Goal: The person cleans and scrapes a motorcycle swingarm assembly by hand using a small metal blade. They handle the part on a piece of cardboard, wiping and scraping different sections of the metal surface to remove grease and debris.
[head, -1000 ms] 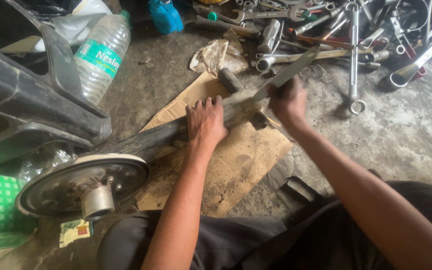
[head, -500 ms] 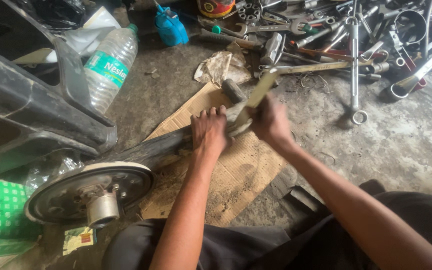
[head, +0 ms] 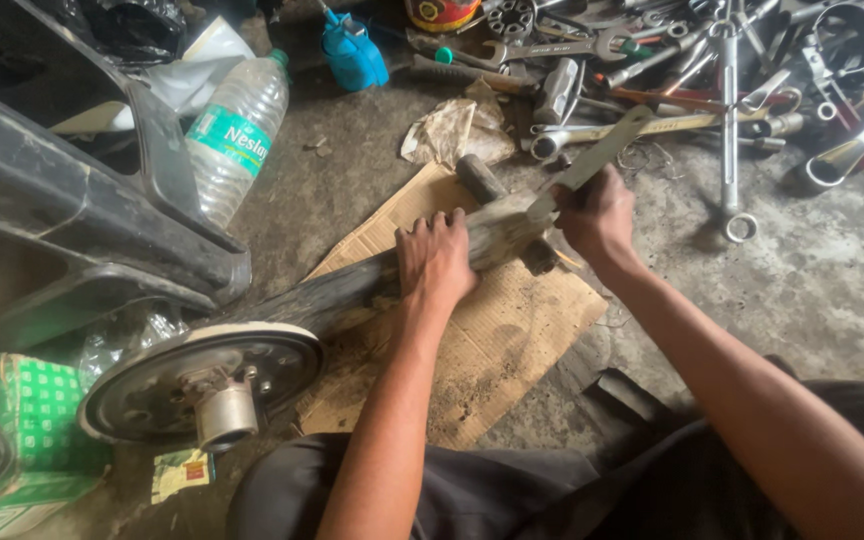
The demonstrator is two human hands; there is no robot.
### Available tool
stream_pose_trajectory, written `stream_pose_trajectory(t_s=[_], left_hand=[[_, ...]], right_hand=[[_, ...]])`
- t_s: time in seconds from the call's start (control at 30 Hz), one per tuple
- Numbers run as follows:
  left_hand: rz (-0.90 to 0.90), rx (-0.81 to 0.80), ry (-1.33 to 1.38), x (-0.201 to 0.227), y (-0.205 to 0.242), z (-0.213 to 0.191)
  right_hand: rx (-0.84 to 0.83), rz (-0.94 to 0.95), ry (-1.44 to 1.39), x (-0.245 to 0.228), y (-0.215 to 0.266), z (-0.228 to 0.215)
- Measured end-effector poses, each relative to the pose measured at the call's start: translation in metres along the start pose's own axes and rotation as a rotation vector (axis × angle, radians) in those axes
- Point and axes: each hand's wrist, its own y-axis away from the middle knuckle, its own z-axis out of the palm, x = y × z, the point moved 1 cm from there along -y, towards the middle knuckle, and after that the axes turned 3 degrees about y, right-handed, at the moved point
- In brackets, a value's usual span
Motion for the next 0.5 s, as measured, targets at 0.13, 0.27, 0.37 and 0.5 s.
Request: stream_pose_trajectory(t_s=[0.13, 0.27, 0.37, 0.5], left_hand=[[0.054, 0.145, -0.092, 0.006, 0.009, -0.013], [-0.008, -0.037, 0.008, 0.007, 0.016, -0.029], [0.003, -0.012, -0.04, 0.005, 0.012, -0.023], [0.053, 0.07, -0.066, -0.005, 0.0, 0.008]], right_hand=[[-0.083, -0.229, 0.179, -0.009, 0.027, 0.022], [-0.036, -0.413, 0.241, 0.003, 0.018, 0.031], [0.045, -0.259, 0.137, 0.001, 0.006, 0.01], [-0.136, -0.114, 0.453, -0.013, 0.018, 0.026]])
